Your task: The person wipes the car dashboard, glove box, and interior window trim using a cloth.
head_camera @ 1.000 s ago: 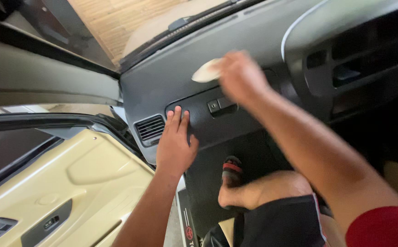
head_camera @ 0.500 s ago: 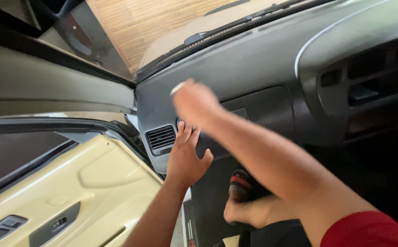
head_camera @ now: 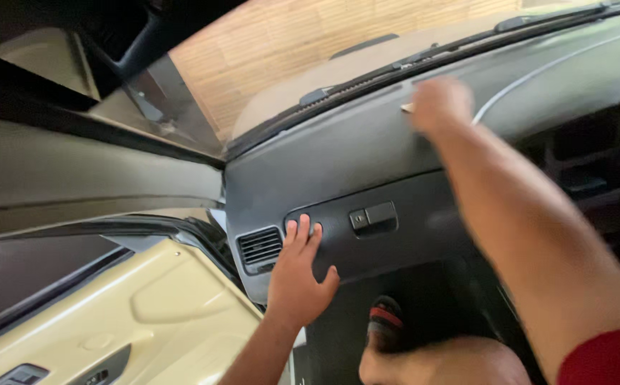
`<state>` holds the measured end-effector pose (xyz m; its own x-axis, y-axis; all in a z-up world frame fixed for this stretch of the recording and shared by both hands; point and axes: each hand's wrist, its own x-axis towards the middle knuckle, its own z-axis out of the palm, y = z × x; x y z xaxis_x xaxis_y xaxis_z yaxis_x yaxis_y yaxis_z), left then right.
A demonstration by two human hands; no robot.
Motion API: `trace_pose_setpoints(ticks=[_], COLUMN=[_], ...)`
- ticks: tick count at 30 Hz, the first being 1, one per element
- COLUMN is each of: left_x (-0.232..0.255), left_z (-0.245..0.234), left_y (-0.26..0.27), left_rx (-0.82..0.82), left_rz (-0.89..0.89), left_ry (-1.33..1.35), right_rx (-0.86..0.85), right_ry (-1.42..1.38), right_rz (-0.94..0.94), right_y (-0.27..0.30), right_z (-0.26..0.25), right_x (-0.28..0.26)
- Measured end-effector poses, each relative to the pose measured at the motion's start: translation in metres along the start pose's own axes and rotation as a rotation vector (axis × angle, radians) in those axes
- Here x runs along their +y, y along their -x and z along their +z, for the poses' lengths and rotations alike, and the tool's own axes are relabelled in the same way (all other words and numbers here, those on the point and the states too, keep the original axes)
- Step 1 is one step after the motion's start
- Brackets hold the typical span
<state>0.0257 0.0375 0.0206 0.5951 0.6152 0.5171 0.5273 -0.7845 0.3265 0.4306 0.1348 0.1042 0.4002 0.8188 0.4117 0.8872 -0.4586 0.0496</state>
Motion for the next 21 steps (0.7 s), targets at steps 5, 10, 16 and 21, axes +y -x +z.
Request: trace_pose_setpoints(ticks=[5,10,16,21], left_x=[-0.002,-0.022,-0.009,0.014], left_z=[0.005,0.004,-0.009,-0.034], left_y=[0.003,0.014,-0.002,-0.026], left_rx=[0.011,0.072,0.341,0.278], left_rz=[0.003,-0.139,-0.503,-0.545], left_ry=[0.004,0.329,1.210,0.692], right_rx=[-0.004,-0.100,-0.073,0.100], right_ry=[-0.302,-1.007,-1.665,-1.620], right_rz=[-0.344,-0.747,-0.280,-0.056], right_y=[0.077,0.144,0.180,0.184], right_z=[-0.033,-0.061,-0.056,-0.050], right_x=[-0.173,-0.232,-0.185,-0.144])
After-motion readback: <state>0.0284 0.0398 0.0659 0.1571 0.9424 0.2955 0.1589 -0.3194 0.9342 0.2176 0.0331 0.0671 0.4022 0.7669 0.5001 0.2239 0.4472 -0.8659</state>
